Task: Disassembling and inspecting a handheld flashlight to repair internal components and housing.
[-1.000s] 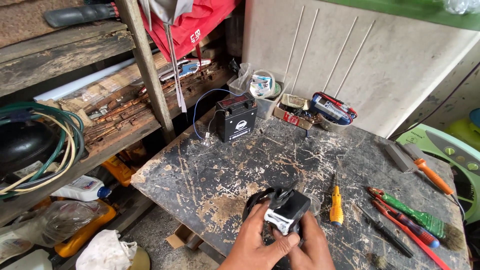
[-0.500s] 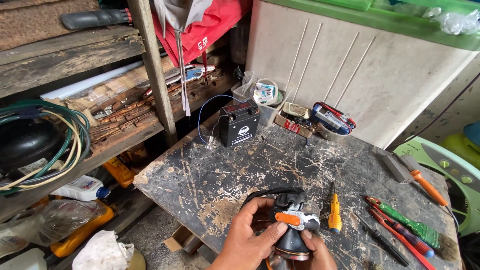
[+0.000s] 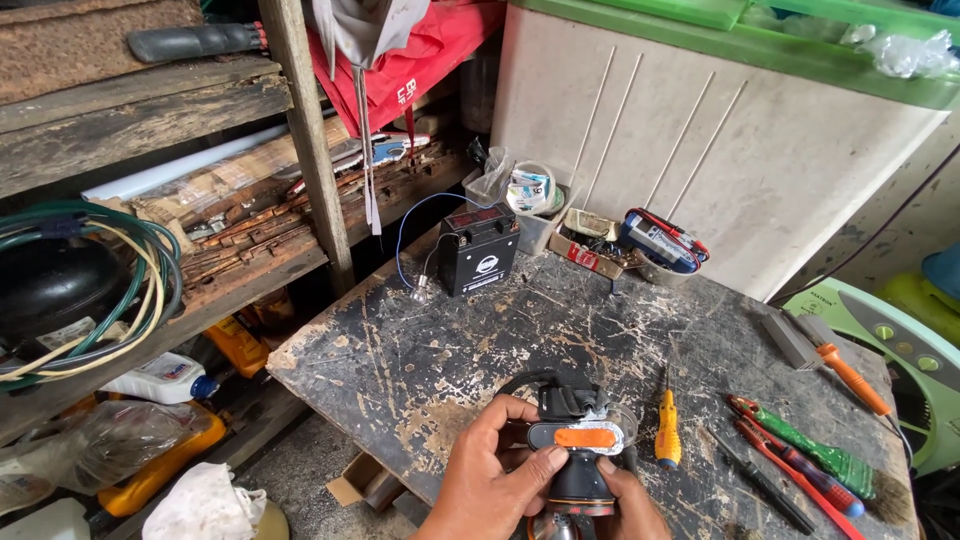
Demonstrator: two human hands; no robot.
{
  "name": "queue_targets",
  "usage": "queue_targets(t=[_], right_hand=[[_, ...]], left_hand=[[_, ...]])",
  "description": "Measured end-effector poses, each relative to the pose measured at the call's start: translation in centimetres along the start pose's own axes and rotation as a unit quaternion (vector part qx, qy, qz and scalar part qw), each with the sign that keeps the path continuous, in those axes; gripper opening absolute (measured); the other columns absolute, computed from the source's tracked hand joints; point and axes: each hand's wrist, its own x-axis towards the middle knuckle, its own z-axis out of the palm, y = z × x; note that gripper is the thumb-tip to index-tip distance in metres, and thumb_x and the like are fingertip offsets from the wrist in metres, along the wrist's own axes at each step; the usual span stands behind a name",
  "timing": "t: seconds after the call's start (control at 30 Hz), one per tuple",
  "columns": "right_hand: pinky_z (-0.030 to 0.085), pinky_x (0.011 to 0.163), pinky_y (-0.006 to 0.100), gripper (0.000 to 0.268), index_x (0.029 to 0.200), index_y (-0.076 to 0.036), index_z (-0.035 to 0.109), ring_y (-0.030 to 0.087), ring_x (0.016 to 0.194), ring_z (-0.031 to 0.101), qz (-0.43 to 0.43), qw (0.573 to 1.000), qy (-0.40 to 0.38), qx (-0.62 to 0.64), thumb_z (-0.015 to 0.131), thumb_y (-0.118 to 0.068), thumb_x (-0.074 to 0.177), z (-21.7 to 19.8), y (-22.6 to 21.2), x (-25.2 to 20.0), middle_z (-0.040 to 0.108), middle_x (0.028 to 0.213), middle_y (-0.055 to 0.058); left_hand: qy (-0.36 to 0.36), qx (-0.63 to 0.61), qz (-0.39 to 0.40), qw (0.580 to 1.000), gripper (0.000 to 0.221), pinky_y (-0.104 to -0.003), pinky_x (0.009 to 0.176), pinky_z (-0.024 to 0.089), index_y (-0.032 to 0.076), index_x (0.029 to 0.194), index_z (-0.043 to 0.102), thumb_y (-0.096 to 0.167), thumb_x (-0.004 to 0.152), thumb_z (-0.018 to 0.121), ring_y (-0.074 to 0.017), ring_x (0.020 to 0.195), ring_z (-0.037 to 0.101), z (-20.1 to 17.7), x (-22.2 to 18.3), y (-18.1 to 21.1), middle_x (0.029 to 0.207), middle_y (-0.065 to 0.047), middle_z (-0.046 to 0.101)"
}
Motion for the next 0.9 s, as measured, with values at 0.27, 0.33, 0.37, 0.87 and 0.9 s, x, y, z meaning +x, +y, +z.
queue_targets(t=[0.27, 0.33, 0.37, 0.87, 0.9], right_hand=[[0.053, 0.097, 0.047, 0.048, 0.133, 0.004, 0.071, 0.039, 0.119, 0.066, -0.289, 0.948, -0.034, -0.126, 0.064, 0.000, 0.086, -1.8, 1.4, 0.1, 0.071, 0.131, 0.027], [0.046, 0.090, 0.046, 0.049, 0.141, 0.006, 0.067, 0.045, 0.103, 0.067, -0.190, 0.980, -0.025, -0.059, 0.055, 0.001, 0.094, -0.4, 0.0, -1.2, 0.074, 0.119, 0.035], [0.050, 0.094, 0.048, 0.055, 0.145, 0.002, 0.063, 0.045, 0.106, 0.070, -0.220, 0.967, -0.068, -0.111, 0.056, -0.001, 0.091, -1.3, -0.1, 0.4, 0.075, 0.121, 0.033], [0.048, 0.108, 0.042, 0.064, 0.131, -0.001, 0.076, 0.025, 0.129, 0.068, -0.371, 0.872, -0.184, -0.259, 0.064, -0.040, 0.083, -2.3, 0.3, 1.2, 0.081, 0.133, 0.012], [0.046, 0.111, 0.040, 0.067, 0.134, -0.003, 0.075, 0.022, 0.132, 0.067, -0.355, 0.880, -0.157, -0.273, 0.061, -0.043, 0.082, -1.6, 0.2, -0.2, 0.080, 0.137, 0.010]], left_hand=[[0.016, 0.069, 0.046, 0.996, 0.034, -0.050, 0.088, 0.070, 0.021, 0.117, 0.068, 0.029, 0.087, 0.081, -0.0214, 0.092, 0.070, -0.7, 0.2, 0.0, 0.102, -0.001, 0.073], [0.024, 0.072, 0.043, 0.996, 0.032, -0.049, 0.084, 0.067, 0.020, 0.117, 0.069, 0.027, 0.088, 0.081, -0.0199, 0.089, 0.068, -0.7, 0.3, -0.1, 0.099, -0.002, 0.071], [0.041, 0.075, 0.044, 0.995, 0.031, -0.046, 0.079, 0.061, 0.018, 0.115, 0.072, 0.026, 0.087, 0.083, -0.0179, 0.084, 0.066, -0.7, 0.5, -0.1, 0.092, -0.002, 0.070], [0.092, -0.037, -0.007, 0.995, 0.020, -0.031, 0.042, 0.058, -0.001, 0.092, 0.066, 0.002, 0.091, 0.086, -0.0217, 0.046, 0.065, -0.4, -0.4, 1.2, 0.071, -0.013, 0.062], [0.095, -0.036, -0.003, 0.995, 0.021, -0.031, 0.042, 0.059, -0.001, 0.093, 0.066, 0.001, 0.090, 0.087, -0.0217, 0.047, 0.065, -0.4, -0.6, 1.3, 0.074, -0.014, 0.063]])
